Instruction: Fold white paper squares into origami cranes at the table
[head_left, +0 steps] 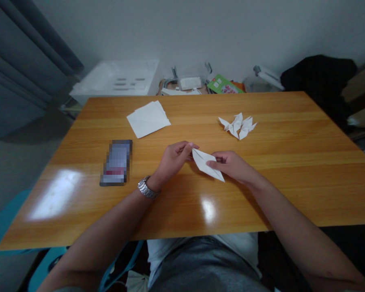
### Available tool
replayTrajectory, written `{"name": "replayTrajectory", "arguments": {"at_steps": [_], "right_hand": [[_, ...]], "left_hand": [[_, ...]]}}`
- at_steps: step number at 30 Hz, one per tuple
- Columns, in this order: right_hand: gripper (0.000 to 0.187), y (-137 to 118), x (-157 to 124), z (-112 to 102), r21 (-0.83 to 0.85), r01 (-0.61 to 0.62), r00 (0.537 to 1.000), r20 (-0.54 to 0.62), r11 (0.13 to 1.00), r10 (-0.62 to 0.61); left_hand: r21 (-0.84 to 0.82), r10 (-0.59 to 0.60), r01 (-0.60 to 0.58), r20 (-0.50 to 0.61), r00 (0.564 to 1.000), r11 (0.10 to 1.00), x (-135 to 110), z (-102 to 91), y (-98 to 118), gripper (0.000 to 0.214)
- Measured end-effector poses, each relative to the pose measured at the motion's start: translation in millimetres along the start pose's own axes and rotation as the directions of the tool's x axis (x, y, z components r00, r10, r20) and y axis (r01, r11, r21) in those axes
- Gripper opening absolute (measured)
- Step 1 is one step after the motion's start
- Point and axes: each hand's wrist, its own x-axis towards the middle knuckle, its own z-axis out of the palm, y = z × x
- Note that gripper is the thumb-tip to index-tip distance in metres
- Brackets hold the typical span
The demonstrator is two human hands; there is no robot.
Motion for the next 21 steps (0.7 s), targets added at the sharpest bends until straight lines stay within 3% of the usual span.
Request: {"name": "replayTrajectory", "arguments": {"at_steps": [3, 6, 12, 16, 21], "right_hand": [[0.037, 0.4, -0.2, -0.3, -0.007, -0.009, 1.0, -0.018, 1.0, 0.008], [0.035, 0.8, 0.5, -0.5, -0.035, 0.003, 1.0, -0.02, 0.999, -0.003], [0.034, 3.2, 2.6, -1.4, -0.09, 0.051, 0.999, 0.023, 0.995, -0.049], [0.035, 4.7, 2.8, -2.9, -0.092, 0.056, 0.997, 0.053, 0.994, -0.051], [0.036, 8.3, 6.3, -5.0, -0.13, 0.053, 0.996, -0.068, 0.99, -0.062]], "left_hand": [[0.084, 0.06, -0.059, -0.014, 0.998, 0.995, -0.9, 0.6, 5.2, 0.044], [0.142, 0.084, -0.089, 0.04, 0.996, 0.986, -0.9, 0.5, 6.2, 0.039], [0.171, 0.045, -0.064, 0.116, 0.992, 0.983, 3.5, -3.0, -6.0, 0.029], [0.155, 0.03, -0.047, 0.108, 0.994, 0.987, 5.8, -3.2, -12.2, 0.026], [0.224, 0.036, -0.051, 0.068, 0.997, 0.973, 5.5, -1.9, -12.9, 0.021]]}}
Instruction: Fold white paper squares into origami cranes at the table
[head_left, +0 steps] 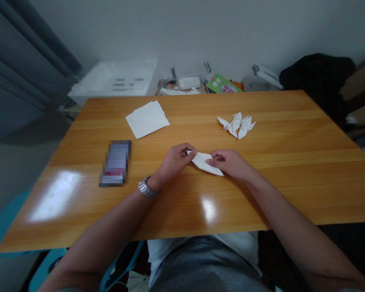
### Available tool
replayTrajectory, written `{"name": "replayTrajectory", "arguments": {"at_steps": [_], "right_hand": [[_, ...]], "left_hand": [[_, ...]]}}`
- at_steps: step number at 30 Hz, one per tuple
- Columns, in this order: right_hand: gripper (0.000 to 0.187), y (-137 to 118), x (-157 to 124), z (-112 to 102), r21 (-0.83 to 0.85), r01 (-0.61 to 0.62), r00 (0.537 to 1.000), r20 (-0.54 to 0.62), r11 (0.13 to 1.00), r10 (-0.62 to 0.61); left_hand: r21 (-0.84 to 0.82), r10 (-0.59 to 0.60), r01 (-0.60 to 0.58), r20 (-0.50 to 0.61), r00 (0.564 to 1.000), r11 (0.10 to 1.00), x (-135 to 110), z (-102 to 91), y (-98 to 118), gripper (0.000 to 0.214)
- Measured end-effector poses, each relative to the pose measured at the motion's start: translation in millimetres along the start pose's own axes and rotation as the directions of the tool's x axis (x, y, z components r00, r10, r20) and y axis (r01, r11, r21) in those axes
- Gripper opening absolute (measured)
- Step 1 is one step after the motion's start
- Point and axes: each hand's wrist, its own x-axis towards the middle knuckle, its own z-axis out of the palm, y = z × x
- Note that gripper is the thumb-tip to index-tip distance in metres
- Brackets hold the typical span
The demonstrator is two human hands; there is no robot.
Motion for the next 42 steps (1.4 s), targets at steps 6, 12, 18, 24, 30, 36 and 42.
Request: {"name": "replayTrajectory", "arguments": {"at_steps": [6, 12, 18, 24, 30, 36, 42], "right_hand": [[0.029, 3.6, 2.0, 0.4, -0.148, 0.119, 0.991, -0.047, 0.982, -0.127], [0.023, -4.7, -3.6, 2.8, -0.299, 0.202, 0.978, 0.011, 0.933, -0.208], [0.029, -8.0, -3.8, 6.2, -0.26, 0.226, 0.971, -0.02, 0.939, -0.239], [0.029, -8.6, -4.1, 3.8, -0.204, 0.196, 0.975, -0.061, 0.959, -0.213], [0.031, -7.9, -4.1, 3.2, -0.216, 0.176, 0.978, -0.069, 0.96, -0.195], [0.025, -9.0, -3.6, 6.9, -0.232, 0.233, 0.964, -0.071, 0.944, -0.256], [0.022, -15.5, -6.7, 2.8, -0.34, 0.231, 0.959, -0.076, 0.912, -0.271]], "left_hand": [[0.252, 0.095, -0.099, 0.026, 0.995, 0.963, -4.4, -1.5, 3.9, 0.013], [0.301, 0.106, -0.141, 0.128, 0.986, 0.943, -9.8, 3.1, 11.1, 0.022], [0.246, 0.077, -0.101, 0.107, 0.991, 0.964, -8.3, 2.9, 11.6, 0.027], [0.168, 0.082, -0.102, 0.125, 0.989, 0.98, -8.1, 1.6, 11.9, 0.029], [0.199, 0.091, -0.117, 0.132, 0.987, 0.973, -9.0, 2.1, 15.3, 0.025], [0.288, 0.085, -0.124, 0.146, 0.986, 0.95, -10.6, 4.1, 16.8, 0.022], [0.229, 0.036, -0.07, 0.149, 0.988, 0.971, -9.8, 6.3, 13.4, 0.028]]}}
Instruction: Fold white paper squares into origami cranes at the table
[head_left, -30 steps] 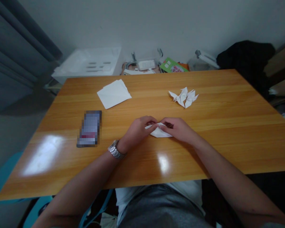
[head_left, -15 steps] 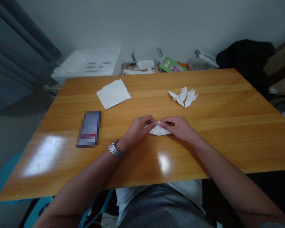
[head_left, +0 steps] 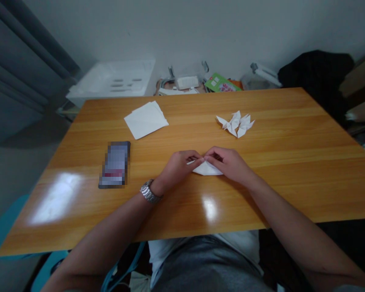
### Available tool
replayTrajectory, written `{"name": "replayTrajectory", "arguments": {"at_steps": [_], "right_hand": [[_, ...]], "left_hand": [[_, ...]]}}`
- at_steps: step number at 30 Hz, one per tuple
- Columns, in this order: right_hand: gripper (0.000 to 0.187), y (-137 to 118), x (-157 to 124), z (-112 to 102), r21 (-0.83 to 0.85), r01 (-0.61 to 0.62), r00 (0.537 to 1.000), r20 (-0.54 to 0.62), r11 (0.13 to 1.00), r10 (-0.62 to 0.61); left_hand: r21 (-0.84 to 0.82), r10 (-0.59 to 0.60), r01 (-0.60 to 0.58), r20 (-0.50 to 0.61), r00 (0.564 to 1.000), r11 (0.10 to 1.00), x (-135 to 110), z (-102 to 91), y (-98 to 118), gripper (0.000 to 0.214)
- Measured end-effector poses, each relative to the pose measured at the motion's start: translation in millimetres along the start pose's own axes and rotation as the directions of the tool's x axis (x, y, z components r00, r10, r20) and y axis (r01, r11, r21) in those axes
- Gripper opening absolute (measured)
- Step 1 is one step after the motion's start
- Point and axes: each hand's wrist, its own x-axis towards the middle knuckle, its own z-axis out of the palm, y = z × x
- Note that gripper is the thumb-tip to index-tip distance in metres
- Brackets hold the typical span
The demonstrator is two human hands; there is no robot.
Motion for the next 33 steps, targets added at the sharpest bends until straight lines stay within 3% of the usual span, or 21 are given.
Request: {"name": "replayTrajectory", "arguments": {"at_steps": [4, 8, 13, 19, 29, 33], "right_hand": [[0.023, -0.1, -0.3, -5.6, -0.009, -0.004, 0.998, -0.059, 1.0, 0.003], [0.021, 0.4, 0.5, -8.0, 0.006, -0.022, 0.998, -0.061, 1.0, 0.023], [0.022, 2.9, 1.5, -6.7, 0.038, -0.045, 0.998, -0.051, 0.998, 0.047], [0.024, 4.7, 1.0, -6.9, 0.056, -0.047, 0.998, -0.048, 0.997, 0.05], [0.026, 9.4, 2.5, -9.5, 0.061, -0.067, 0.997, -0.04, 0.996, 0.07], [0.025, 15.8, 2.1, -11.4, 0.063, -0.069, 0.998, -0.009, 0.996, 0.07]], "left_hand": [[-0.076, -0.062, 0.058, -0.052, 0.997, 0.995, 2.4, -5.9, -7.8, 0.031], [-0.132, -0.131, 0.126, -0.024, 0.991, 0.983, 2.9, -11.4, -12.4, 0.036], [-0.1, -0.119, 0.116, -0.031, 0.992, 0.988, 1.5, -12.8, -10.1, 0.037], [-0.197, -0.163, 0.176, 0.08, 0.983, 0.964, 2.3, -19.9, -9.1, 0.036], [-0.201, -0.072, 0.104, 0.163, 0.984, 0.974, 1.1, -27.0, -14.9, 0.046], [-0.314, -0.034, 0.083, 0.158, 0.987, 0.946, 3.2, -24.3, -20.3, 0.048]]}}
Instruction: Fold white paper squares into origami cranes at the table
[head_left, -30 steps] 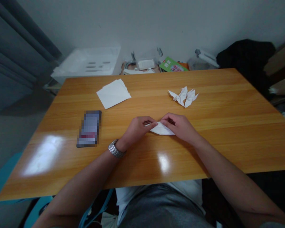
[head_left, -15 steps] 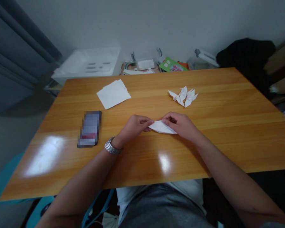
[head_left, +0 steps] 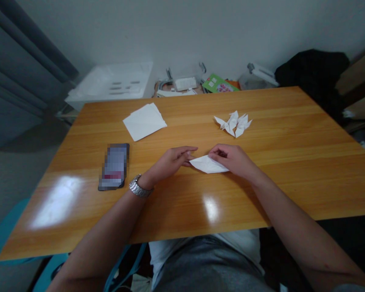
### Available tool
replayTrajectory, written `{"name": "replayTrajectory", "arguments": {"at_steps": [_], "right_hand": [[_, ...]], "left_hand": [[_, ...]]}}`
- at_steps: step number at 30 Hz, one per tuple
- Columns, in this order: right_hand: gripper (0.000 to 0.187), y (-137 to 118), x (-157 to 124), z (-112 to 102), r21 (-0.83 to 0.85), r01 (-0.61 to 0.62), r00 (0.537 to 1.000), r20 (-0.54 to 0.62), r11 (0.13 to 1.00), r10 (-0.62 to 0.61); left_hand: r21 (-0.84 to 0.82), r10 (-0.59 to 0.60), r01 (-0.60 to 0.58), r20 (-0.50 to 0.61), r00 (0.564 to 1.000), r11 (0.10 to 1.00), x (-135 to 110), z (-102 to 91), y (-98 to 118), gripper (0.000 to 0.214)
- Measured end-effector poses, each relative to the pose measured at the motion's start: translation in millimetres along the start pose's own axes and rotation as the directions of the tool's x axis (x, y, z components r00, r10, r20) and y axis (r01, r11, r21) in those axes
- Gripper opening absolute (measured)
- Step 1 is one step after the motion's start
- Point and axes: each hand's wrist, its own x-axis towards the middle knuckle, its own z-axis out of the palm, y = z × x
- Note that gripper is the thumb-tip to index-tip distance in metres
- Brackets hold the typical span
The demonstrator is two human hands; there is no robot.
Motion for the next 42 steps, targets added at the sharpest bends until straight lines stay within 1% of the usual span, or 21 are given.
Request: {"name": "replayTrajectory", "arguments": {"at_steps": [2, 3, 4, 5, 6, 7, 8, 10, 13, 15, 16, 19, 22, 24, 30, 36, 42], "right_hand": [[0.025, 1.9, -0.3, 1.1, 0.025, -0.014, 0.999, 0.043, 1.0, 0.013], [0.025, 2.0, -0.6, 2.4, 0.045, -0.021, 0.997, 0.071, 0.999, 0.018], [0.024, 1.7, -0.9, 4.1, 0.068, -0.026, 0.995, 0.099, 0.997, 0.019], [0.024, 1.0, -1.1, 6.0, 0.089, -0.028, 0.993, 0.119, 0.996, 0.017], [0.024, 0.0, -1.4, 7.9, 0.107, -0.03, 0.991, 0.132, 0.994, 0.016], [0.023, -1.0, -1.7, 9.5, 0.121, -0.035, 0.99, 0.137, 0.992, 0.018], [0.023, -1.9, -1.9, 10.5, 0.135, -0.043, 0.991, 0.135, 0.99, 0.025], [0.025, -2.8, -2.2, 10.5, 0.166, -0.065, 0.992, 0.119, 0.984, 0.045], [0.026, -1.3, -2.0, 6.2, 0.166, -0.063, 0.995, 0.088, 0.984, 0.049], [0.023, 0.5, -1.7, 2.9, 0.111, -0.036, 0.998, 0.063, 0.993, 0.029], [0.022, 1.2, -1.5, 1.8, 0.084, -0.019, 0.999, 0.05, 0.996, 0.015], [0.021, 1.2, -1.1, 1.6, 0.045, 0.028, 0.999, 0.04, 0.999, -0.029], [0.021, -2.0, -1.4, 3.6, 0.012, 0.044, 0.997, 0.06, 0.999, -0.045], [0.021, -4.2, -1.7, 4.4, 0.002, 0.036, 0.997, 0.066, 0.999, -0.036], [0.023, -1.2, -0.5, 3.1, 0.055, -0.018, 1.0, 0.011, 0.998, 0.018], [0.025, 3.0, 1.0, 3.9, 0.093, -0.021, 1.0, 0.012, 0.995, 0.02], [0.028, 3.7, 1.1, 2.1, 0.167, -0.087, 0.996, -0.018, 0.982, 0.091]], "left_hand": [[-0.089, 0.0, -0.002, -0.019, 1.0, 0.996, 1.6, 4.0, -0.4, 0.05], [-0.095, -0.014, 0.011, -0.028, 1.0, 0.995, 2.1, 6.7, 0.3, 0.05], [-0.07, -0.026, 0.024, -0.031, 0.999, 0.997, 2.2, 9.6, 1.2, 0.05], [-0.006, -0.021, 0.021, -0.034, 0.999, 1.0, 2.1, 12.4, 2.4, 0.047], [0.081, -0.015, 0.015, -0.001, 1.0, 0.997, 1.7, 14.9, 3.5, 0.042], [0.124, -0.014, 0.012, 0.014, 1.0, 0.992, 1.3, 17.0, 4.4, 0.038], [0.146, -0.028, 0.023, 0.034, 0.999, 0.989, 0.9, 18.5, 5.0, 0.036], [0.198, -0.029, 0.026, 0.014, 0.999, 0.98, 0.7, 19.7, 5.2, 0.031], [0.246, 0.012, 0.013, -0.098, 0.995, 0.969, 2.1, 18.1, 3.3, 0.029], [0.237, 0.033, 0.006, -0.159, 0.987, 0.972, 3.3, 16.7, 1.5, 0.029], [0.222, 0.035, 0.005, -0.172, 0.984, 0.975, 3.6, 16.5, 0.7, 0.029], [0.162, 0.024, 0.002, -0.157, 0.987, 0.987, 3.5, 18.4, 0.7, 0.027], [0.103, 0.037, -0.024, -0.125, 0.991, 0.994, 2.3, 22.4, 5.0, 0.028], [0.146, 0.05, -0.036, -0.093, 0.994, 0.989, 1.7, 24.2, 8.2, 0.027], [0.15, 0.064, -0.036, -0.185, 0.981, 0.988, 2.7, 23.1, 8.3, 0.023], [0.168, 0.081, -0.047, -0.205, 0.975, 0.985, 2.6, 24.3, 8.7, 0.019], [0.171, 0.08, -0.042, -0.225, 0.971, 0.984, 2.0, 21.7, 9.7, 0.019]]}}
